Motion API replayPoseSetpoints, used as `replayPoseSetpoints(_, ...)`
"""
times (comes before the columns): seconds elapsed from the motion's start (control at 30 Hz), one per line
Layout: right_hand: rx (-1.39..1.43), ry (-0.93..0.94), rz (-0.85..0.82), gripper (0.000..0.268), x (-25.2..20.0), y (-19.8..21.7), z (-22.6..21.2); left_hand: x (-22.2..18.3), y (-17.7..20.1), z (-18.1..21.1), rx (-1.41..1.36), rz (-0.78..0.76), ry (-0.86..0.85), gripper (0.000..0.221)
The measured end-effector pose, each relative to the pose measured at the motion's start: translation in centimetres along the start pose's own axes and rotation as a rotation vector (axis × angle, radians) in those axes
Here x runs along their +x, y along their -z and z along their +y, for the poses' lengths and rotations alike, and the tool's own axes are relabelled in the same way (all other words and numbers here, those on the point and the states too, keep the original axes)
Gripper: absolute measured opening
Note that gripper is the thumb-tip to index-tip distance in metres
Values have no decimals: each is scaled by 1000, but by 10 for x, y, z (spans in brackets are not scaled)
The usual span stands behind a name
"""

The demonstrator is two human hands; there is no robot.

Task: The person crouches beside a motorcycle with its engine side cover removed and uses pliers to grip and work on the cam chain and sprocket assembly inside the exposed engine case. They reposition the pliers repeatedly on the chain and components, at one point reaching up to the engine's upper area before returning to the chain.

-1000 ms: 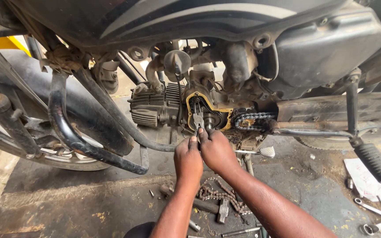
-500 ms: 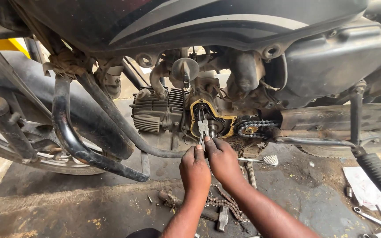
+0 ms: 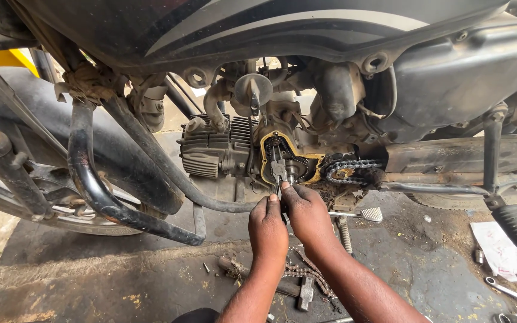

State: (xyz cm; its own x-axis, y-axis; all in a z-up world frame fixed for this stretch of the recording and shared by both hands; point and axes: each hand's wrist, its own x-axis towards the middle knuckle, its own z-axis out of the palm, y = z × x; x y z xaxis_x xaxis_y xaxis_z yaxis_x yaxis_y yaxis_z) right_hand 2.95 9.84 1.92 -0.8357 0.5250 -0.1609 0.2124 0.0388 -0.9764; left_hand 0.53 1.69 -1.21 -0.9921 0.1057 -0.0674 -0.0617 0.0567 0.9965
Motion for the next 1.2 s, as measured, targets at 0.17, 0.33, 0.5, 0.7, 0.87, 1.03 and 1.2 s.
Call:
replayPoseSetpoints(0.17, -7, -23, 27, 41, -9, 0, -12, -5, 3, 12, -50, -40, 160, 38)
replayPoseSetpoints(0.33, -242, 130, 83, 38, -4, 4, -5, 2, -2, -12, -346, -135, 195, 37)
replayPoseSetpoints(0.5, -415, 167, 97, 36, -5, 15, -17, 4, -8, -15, -299, -220, 293, 42)
replayPoseSetpoints(0.7, -435, 162, 45, 36, 7, 21, 1, 15, -14, -20, -111, -266, 316, 40)
replayPoseSetpoints(0.87, 77, 87, -79, 39, -2, 17, 29, 46, -17, -81, -93, -351, -77, 27)
replayPoseSetpoints(1.03, -55, 165, -37, 54, -8, 19, 32, 40, -11, -39, 172, -282, -125, 22)
replayPoseSetpoints(1.2, -220, 339, -14, 62, -13, 23, 29, 72, -5, -60, -386, -357, 204, 31)
